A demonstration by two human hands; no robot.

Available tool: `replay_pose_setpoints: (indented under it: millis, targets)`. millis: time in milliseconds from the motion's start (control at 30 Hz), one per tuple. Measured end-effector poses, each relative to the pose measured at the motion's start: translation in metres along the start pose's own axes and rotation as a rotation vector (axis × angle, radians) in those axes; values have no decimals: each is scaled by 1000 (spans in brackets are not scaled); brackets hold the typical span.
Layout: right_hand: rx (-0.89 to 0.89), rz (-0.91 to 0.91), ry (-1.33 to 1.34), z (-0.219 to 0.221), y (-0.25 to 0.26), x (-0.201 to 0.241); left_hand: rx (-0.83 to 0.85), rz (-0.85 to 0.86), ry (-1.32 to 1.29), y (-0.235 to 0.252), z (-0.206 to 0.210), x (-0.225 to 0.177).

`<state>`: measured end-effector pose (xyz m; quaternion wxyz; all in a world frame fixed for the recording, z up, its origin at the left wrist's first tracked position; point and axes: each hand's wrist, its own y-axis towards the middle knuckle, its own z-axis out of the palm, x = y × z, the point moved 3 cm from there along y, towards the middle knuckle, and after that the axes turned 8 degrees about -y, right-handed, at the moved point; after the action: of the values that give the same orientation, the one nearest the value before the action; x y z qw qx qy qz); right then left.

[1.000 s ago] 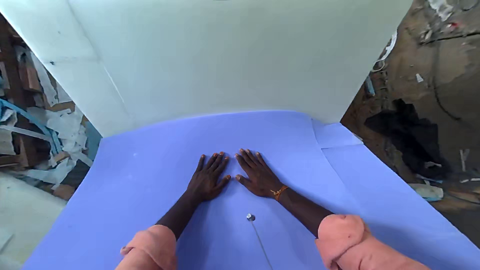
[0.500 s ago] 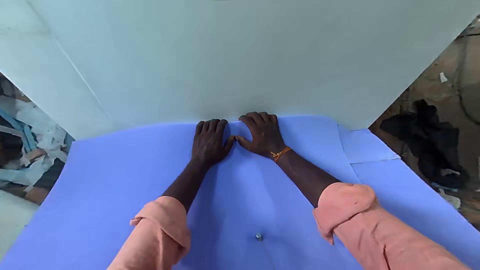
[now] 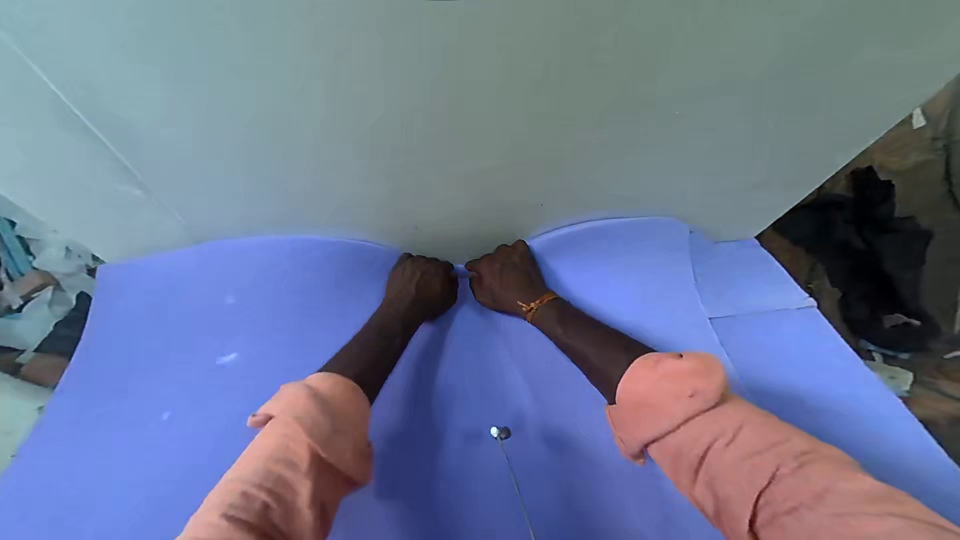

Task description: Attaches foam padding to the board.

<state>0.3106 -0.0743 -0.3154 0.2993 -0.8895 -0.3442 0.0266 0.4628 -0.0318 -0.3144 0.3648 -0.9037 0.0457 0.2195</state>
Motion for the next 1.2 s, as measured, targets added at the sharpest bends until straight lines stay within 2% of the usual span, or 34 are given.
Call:
replay_pose_setpoints:
  millis: [67, 167, 300, 367, 433, 500, 567, 633, 700, 767, 800, 867, 900, 933, 1000, 1033, 1100, 1200]
  targets:
    - [94, 48, -42, 5, 11, 5, -8, -46, 25, 7, 4, -4]
    - [116, 62, -40, -5, 10, 9, -179, 36, 51, 2, 11, 0]
    - [277, 74, -58, 4, 9, 12, -14, 2, 88, 3, 19, -2]
    - [381, 110, -23, 6, 19, 13, -19, -62, 108, 5, 14, -11]
    - [305, 55, 19, -2, 25, 5, -11, -84, 121, 10, 1, -9]
    - [108, -76, 133, -3, -5, -1, 48, -87, 115, 3, 4, -11]
    - [-124, -159, 261, -35, -29, -26, 72, -108, 117, 11, -4, -13]
    - [-366, -130, 157, -52, -52, -67, 159, -172, 164, 12, -5, -20]
    - [-483, 1, -54, -39, -65, -118, 255, -250, 254, 12, -9, -41]
    - [-528, 74, -97, -8, -81, -138, 230, -264, 343, 10, -10, -71]
    - [-566, 100, -87, 4, -84, -139, 131, -202, 355, 9, -14, -83]
    - [-603, 117, -57, 11, -82, -137, -175, 50, 265, 10, -27, -98]
    - [-609, 119, -46, 14, -80, -138, -285, 155, 194, 17, -30, -103]
    - [-617, 119, -33, 16, -80, -139, -325, 213, 86, 26, -27, -107]
    - [-620, 115, -4, 17, -80, -138, -361, 254, -145, 43, -3, -108]
    - [-612, 113, 13, 17, -80, -138, -389, 257, -180, 48, 10, -108]
    - [-569, 100, 65, 22, -81, -135, -360, 216, -130, 46, 26, -109]
    - [-439, 58, 108, 25, -76, -134, -247, 202, -55, 45, 26, -113]
